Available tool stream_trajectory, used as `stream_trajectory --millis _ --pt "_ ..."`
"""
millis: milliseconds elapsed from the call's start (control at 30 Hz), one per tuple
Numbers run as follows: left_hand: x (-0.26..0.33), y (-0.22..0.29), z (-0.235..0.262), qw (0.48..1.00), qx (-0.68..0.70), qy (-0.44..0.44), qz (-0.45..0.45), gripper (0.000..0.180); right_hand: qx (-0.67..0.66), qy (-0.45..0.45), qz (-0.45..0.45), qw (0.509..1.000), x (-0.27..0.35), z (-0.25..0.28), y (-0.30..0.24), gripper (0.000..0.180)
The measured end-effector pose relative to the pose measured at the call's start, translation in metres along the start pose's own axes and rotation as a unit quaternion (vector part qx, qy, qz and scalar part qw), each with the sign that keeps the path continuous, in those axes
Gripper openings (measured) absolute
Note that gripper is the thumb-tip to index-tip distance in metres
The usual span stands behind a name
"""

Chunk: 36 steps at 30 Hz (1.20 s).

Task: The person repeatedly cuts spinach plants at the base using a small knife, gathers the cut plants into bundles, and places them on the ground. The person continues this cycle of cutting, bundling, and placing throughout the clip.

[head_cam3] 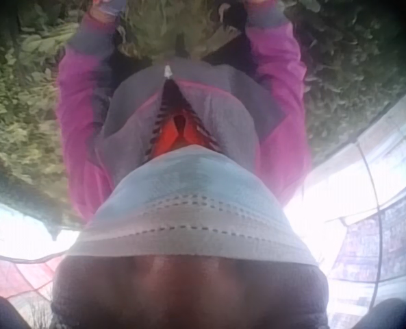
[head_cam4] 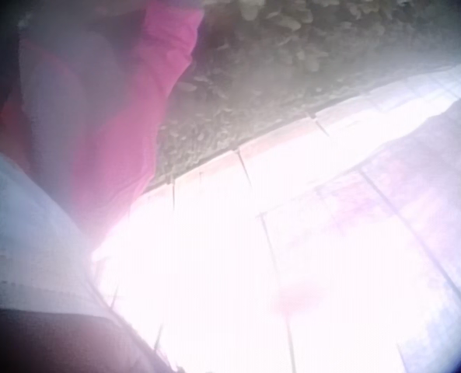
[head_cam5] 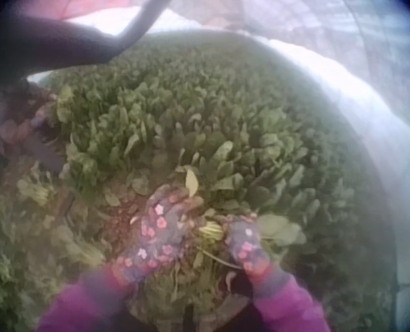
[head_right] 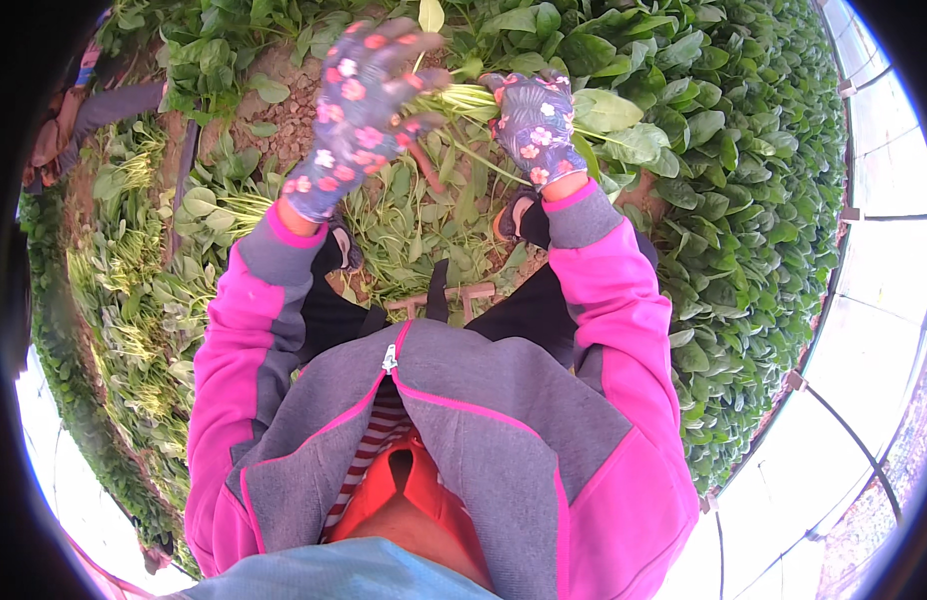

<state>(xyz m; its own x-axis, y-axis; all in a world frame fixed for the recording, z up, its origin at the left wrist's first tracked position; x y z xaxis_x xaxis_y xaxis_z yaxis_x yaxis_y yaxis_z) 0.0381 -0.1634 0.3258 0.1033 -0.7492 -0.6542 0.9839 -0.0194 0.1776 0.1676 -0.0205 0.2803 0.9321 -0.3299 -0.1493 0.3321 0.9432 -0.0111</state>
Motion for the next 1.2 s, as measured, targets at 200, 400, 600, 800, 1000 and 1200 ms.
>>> stream_trajectory --millis 200,400,600,800,1000,1200 --pt "0.007 0.004 -0.026 0.966 0.234 0.097 0.053 0.027 -0.113 0.029 0.026 0.993 0.0 -0.01 0.001 0.04" --pt "0.005 -0.06 0.037 0.977 0.069 0.04 0.196 0.032 -0.504 -0.069 -0.144 0.849 0.004 -0.016 0.016 0.03" --pt "0.003 -0.034 0.019 0.978 0.114 0.098 0.147 0.019 -0.503 -0.035 -0.15 0.851 -0.001 -0.002 0.003 0.028" --pt "-0.003 -0.007 0.007 0.989 0.042 0.095 0.109 0.025 -0.367 -0.03 -0.136 0.92 -0.009 0.002 -0.007 0.033" --pt "-0.001 -0.009 0.005 0.984 0.038 0.118 0.132 0.02 -0.243 0.058 -0.053 0.967 -0.012 0.002 -0.014 0.037" --pt "0.003 -0.032 0.025 0.967 0.08 0.195 0.141 0.007 -0.252 0.035 -0.066 0.965 -0.012 -0.006 -0.009 0.046"
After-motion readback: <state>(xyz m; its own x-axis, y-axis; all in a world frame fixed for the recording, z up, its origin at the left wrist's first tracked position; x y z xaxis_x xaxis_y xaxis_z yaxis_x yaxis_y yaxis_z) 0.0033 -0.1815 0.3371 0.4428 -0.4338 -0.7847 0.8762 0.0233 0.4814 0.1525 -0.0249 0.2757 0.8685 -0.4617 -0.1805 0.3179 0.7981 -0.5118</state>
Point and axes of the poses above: each hand's wrist, its own x-axis away from the middle knuckle, its own z-axis out of the back of the hand, y = z × x, the point moved 4 cm from there along -x, towards the middle knuckle, and after that the axes turned 3 degrees about y, right-handed, at the moved point
